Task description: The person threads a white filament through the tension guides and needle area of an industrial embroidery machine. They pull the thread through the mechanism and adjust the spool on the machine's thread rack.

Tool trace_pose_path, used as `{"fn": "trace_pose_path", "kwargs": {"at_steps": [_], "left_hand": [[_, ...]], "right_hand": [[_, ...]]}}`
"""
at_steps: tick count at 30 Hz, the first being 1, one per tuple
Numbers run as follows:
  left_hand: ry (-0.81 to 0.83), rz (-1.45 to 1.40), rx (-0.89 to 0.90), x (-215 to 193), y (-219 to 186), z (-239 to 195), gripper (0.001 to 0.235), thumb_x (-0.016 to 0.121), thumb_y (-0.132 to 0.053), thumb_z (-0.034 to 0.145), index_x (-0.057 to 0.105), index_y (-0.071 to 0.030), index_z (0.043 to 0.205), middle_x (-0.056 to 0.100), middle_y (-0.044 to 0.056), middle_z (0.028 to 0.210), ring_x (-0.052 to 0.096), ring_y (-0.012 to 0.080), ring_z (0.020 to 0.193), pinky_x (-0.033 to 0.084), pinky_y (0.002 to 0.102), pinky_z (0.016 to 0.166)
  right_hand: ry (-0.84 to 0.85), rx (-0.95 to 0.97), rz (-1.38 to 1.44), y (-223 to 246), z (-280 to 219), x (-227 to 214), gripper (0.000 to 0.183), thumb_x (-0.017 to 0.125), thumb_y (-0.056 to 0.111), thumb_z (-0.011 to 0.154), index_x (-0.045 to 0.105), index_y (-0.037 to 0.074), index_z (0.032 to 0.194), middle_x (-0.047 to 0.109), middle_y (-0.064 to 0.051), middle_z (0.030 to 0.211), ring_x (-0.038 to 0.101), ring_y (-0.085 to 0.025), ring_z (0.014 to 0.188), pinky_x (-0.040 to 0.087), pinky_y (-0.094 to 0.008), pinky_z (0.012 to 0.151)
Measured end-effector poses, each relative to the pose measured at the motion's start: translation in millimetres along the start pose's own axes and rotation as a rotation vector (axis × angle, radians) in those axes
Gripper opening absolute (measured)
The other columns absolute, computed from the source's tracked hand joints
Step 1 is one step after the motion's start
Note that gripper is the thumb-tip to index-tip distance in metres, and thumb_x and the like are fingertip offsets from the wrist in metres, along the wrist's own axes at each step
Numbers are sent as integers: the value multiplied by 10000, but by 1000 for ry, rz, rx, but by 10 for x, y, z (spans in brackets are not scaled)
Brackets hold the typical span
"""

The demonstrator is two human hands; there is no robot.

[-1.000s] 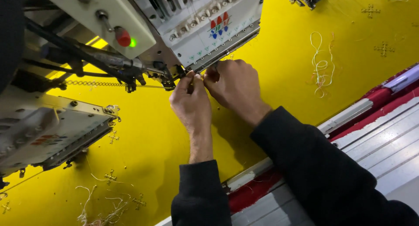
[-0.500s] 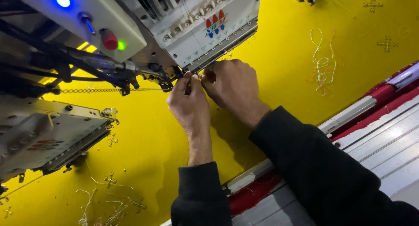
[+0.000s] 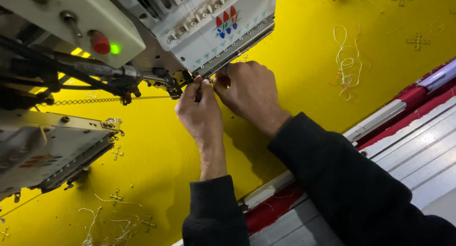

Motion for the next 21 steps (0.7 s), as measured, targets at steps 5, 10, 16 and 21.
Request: {"fn": "trace_pose_path", "kwargs": {"at_steps": [5,10,16,21], "left_hand": [[15,-38,22,-6,-54,-21,179,683,-103,906,812,-65,1023,791,172,983,745,217,830,610,336,702],[22,-51,35,-16,-86,-32,175,685,-89,902,810,-56,1020,790,181,990,749,216,851,613,343,706],[20,-65,52,-17,-81,-21,164,686,-81,902,813,-55,1001,783,164,919,699,180,785,583,333,667],[22,-74,56,-22,-75,-16,166,683,-85,895,810,-52,997,777,145,896,668,150,780,561,324,646]], "right_hand": [[4,2,0,-9,14,24,280,671,238,919,814,2,963,745,-196,754,757,-416,692,626,-512,736],[10,-19,-3,-12,26,26,263,672,226,917,816,10,954,745,-184,748,756,-408,682,626,-521,719],[8,-11,-28,-18,21,12,269,678,233,916,816,10,975,751,-184,765,760,-406,705,624,-515,747],[4,3,-32,-27,26,38,265,685,244,916,814,18,968,748,-186,772,762,-399,711,628,-507,747]]}}
Point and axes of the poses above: each hand's wrist, its own z-axis towards the middle knuckle, its own x-axis out of the palm, y = z × x, the point moved 5 cm from there along z, towards the middle knuckle
